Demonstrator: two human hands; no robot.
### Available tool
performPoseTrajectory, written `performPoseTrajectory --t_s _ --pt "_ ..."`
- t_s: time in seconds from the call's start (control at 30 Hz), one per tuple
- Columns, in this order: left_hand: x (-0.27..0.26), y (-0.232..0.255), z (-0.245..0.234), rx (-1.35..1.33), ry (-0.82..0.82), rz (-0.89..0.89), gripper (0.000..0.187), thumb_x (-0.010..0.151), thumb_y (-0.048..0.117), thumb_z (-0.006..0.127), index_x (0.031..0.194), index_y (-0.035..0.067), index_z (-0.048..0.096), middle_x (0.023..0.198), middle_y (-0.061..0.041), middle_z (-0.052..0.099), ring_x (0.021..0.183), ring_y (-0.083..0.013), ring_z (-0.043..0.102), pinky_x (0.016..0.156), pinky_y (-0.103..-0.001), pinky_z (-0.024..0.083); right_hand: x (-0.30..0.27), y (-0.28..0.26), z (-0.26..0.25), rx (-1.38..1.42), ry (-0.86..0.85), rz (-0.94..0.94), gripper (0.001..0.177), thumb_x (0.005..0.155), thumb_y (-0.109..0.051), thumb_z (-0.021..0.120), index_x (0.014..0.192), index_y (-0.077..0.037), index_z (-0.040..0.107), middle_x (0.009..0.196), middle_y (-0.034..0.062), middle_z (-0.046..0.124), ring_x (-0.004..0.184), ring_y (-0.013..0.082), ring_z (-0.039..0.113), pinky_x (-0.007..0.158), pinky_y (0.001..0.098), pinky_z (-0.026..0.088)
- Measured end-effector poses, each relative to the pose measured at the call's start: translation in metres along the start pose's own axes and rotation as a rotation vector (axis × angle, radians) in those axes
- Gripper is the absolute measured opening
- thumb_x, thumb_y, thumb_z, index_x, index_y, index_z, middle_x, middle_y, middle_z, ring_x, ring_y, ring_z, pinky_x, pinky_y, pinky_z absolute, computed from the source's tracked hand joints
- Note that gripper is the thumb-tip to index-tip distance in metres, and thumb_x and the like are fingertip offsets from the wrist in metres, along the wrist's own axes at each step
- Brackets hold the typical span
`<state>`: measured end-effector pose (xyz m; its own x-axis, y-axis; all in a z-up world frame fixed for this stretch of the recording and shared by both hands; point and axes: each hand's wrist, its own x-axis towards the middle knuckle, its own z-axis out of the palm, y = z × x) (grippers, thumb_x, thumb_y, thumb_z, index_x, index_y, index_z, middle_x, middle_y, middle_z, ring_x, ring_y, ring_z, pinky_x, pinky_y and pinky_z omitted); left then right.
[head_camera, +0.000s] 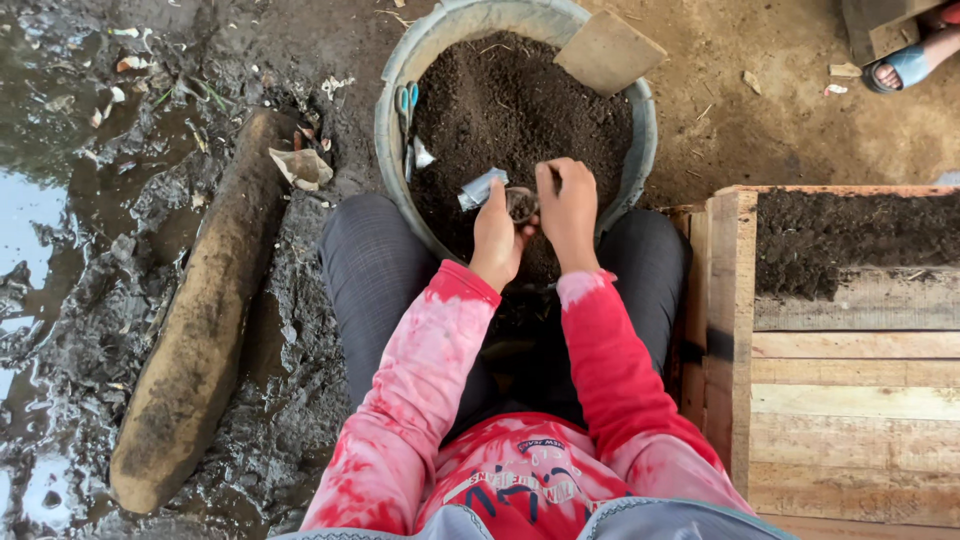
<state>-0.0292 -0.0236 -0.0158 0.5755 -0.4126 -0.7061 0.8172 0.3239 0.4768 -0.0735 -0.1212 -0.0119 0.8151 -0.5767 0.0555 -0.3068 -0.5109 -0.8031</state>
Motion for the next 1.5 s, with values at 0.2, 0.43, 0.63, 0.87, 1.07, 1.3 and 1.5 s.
performPoseTrajectory --t_s 0.2,0.43,0.63,0.87,1.07,1.3,1.5 --pt "0.019 -0.006 -0.001 -0.059 -0.036 0.012 0.058 0.105 0.053 0.048 0.094 0.000 0.069 0.073 -0.020 0.070 0.051 -0.0197 0.065 0.042 -0.019 0.045 0.003 0.017 0.037 -0.140 0.038 -0.150 0.017 0.102 -0.014 0.058 0.092 -0.002 0.065 0.081 0.0208 0.062 0.083 0.0404 0.062 0.075 0.0547 0.049" --pt "0.005 -0.009 -0.003 0.031 -0.015 0.022 0.063 0.099 0.064 0.054 0.078 0.006 0.064 0.067 -0.021 0.067 0.048 -0.0165 0.059 0.037 -0.020 0.038 0.000 -0.059 -0.040 1.102 0.196 0.507 0.019 0.110 -0.019 0.046 0.099 -0.006 0.054 0.089 0.0107 0.055 0.088 0.0269 0.054 0.081 0.0457 0.042" --pt "0.015 -0.029 0.002 0.034 -0.028 -0.017 0.066 0.100 0.065 0.052 0.081 0.003 0.063 0.068 -0.022 0.065 0.049 -0.0169 0.058 0.039 -0.019 0.039 0.002 -0.078 -0.046 1.290 0.199 0.487 0.019 0.110 -0.021 0.040 0.095 -0.010 0.047 0.083 0.0033 0.040 0.084 0.0207 0.044 0.084 0.0402 0.039" --pt "0.022 -0.032 -0.002 0.028 -0.036 -0.018 0.066 0.104 0.060 0.049 0.086 -0.002 0.064 0.072 -0.025 0.065 0.052 -0.0187 0.060 0.042 -0.022 0.047 -0.011 -0.084 -0.049 0.728 0.040 0.425 0.016 0.106 -0.021 0.054 0.099 -0.009 0.062 0.085 0.0075 0.060 0.084 0.0200 0.062 0.082 0.0401 0.052" --pt "0.049 -0.041 -0.007 -0.331 -0.047 -0.106 0.034 0.099 0.034 0.067 0.108 0.002 0.064 0.104 -0.023 0.070 0.087 -0.0393 0.074 0.074 -0.052 0.065 -0.024 -0.055 -0.056 -0.111 -0.221 -0.068 0.071 0.077 -0.020 0.082 0.137 0.007 0.056 0.124 0.0335 0.063 0.122 0.0517 0.058 0.109 0.0570 0.046" --pt "-0.053 -0.023 0.054 0.318 -0.370 -0.034 0.046 0.109 0.048 0.042 0.137 0.013 0.051 0.159 -0.013 0.041 0.151 -0.0273 0.033 0.125 -0.047 0.023 -0.037 -0.022 -0.125 -0.094 -0.107 0.198 0.051 0.093 -0.031 0.074 0.134 -0.004 0.060 0.116 0.0201 0.071 0.109 0.0378 0.071 0.095 0.0471 0.057" --pt "-0.083 -0.126 0.083 1.161 -0.859 1.056 0.043 0.105 0.020 0.052 0.138 -0.006 0.050 0.150 -0.034 0.043 0.145 -0.0497 0.036 0.122 -0.056 0.028 -0.105 0.085 -0.276 -0.635 0.450 0.260 0.040 0.094 -0.023 0.079 0.126 -0.004 0.066 0.109 0.0208 0.068 0.103 0.0426 0.069 0.088 0.0527 0.057"
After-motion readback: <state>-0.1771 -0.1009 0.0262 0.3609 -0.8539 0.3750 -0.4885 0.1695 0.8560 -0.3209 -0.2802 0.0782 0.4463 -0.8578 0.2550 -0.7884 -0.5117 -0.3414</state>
